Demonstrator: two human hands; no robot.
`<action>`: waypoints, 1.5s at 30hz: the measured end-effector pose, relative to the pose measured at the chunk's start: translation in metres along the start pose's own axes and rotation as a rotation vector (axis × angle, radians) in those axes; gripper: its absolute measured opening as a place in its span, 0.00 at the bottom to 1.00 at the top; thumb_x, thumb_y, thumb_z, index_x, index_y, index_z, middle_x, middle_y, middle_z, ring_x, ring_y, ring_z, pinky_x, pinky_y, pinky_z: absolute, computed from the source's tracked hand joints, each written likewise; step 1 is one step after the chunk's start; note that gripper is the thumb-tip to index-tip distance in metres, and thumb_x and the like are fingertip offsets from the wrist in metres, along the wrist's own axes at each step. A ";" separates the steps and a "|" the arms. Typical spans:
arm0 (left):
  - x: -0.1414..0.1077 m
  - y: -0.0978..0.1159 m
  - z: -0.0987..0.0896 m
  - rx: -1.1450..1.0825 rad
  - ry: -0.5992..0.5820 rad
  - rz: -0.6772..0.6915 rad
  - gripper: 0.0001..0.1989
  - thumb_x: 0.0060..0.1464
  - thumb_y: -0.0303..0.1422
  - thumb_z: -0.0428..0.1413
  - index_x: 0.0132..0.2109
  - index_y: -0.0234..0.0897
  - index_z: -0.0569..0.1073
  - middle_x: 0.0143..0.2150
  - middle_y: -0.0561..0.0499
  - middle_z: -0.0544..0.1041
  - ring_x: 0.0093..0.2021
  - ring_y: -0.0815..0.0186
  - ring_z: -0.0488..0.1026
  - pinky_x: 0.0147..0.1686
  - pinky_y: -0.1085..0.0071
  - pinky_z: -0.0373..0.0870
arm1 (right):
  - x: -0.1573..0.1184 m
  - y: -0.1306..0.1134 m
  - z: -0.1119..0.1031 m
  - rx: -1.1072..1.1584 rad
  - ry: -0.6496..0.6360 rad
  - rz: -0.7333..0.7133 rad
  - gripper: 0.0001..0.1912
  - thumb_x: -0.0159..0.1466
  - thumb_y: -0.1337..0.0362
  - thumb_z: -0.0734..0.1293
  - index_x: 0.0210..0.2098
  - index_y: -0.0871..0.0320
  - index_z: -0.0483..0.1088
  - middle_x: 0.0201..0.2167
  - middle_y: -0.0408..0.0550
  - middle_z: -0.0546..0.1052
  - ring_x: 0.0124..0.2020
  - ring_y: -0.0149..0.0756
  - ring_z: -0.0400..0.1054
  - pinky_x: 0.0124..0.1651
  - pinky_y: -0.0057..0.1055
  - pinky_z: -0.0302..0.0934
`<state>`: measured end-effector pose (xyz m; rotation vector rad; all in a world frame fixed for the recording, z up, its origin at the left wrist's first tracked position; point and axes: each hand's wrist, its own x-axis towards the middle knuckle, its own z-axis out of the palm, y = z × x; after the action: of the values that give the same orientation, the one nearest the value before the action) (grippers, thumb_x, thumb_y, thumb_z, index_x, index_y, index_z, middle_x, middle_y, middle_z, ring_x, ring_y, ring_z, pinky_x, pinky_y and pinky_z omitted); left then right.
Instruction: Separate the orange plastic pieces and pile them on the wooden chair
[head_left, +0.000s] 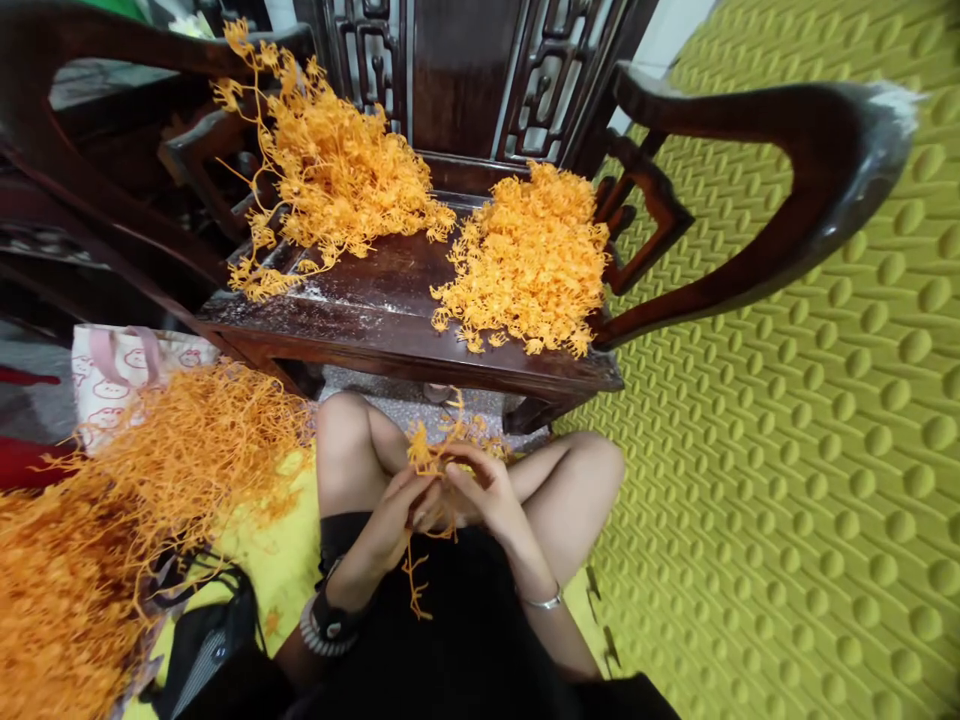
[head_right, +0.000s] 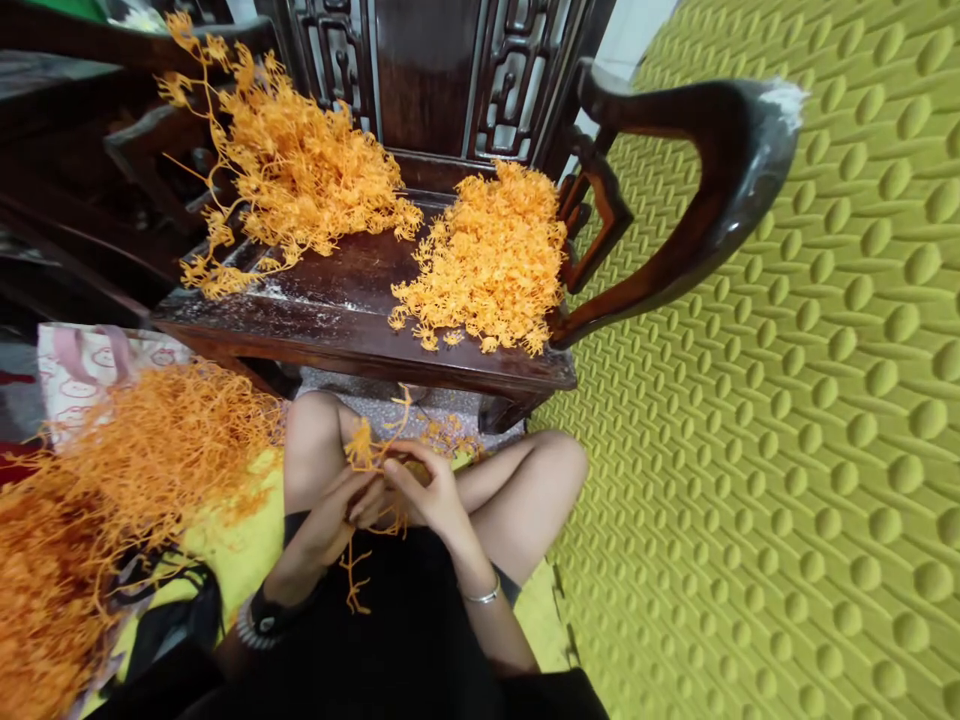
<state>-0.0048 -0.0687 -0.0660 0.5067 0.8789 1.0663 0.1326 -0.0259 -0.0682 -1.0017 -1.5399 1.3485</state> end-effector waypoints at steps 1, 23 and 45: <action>-0.001 0.000 0.000 0.008 -0.005 -0.012 0.19 0.51 0.44 0.58 0.26 0.37 0.61 0.14 0.63 0.52 0.15 0.77 0.45 0.18 0.77 0.44 | 0.000 0.002 0.002 0.009 0.024 0.009 0.16 0.62 0.53 0.67 0.46 0.54 0.73 0.44 0.51 0.78 0.44 0.41 0.73 0.48 0.38 0.67; -0.015 -0.024 -0.031 0.675 0.152 0.214 0.13 0.58 0.39 0.53 0.31 0.36 0.75 0.23 0.53 0.69 0.25 0.66 0.64 0.28 0.74 0.58 | -0.010 -0.003 0.004 -0.001 0.034 0.091 0.14 0.60 0.52 0.68 0.29 0.56 0.70 0.18 0.39 0.65 0.19 0.27 0.54 0.22 0.25 0.48; -0.031 0.003 -0.063 0.508 0.330 0.145 0.26 0.54 0.53 0.53 0.36 0.31 0.77 0.13 0.61 0.52 0.15 0.76 0.47 0.18 0.76 0.43 | -0.006 -0.063 -0.053 0.038 0.461 -0.173 0.11 0.63 0.54 0.66 0.30 0.55 0.69 0.17 0.39 0.64 0.18 0.29 0.56 0.23 0.28 0.53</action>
<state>-0.0640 -0.0982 -0.0883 0.8410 1.4376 1.0737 0.1821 -0.0202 -0.0018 -1.0423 -1.2151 0.9415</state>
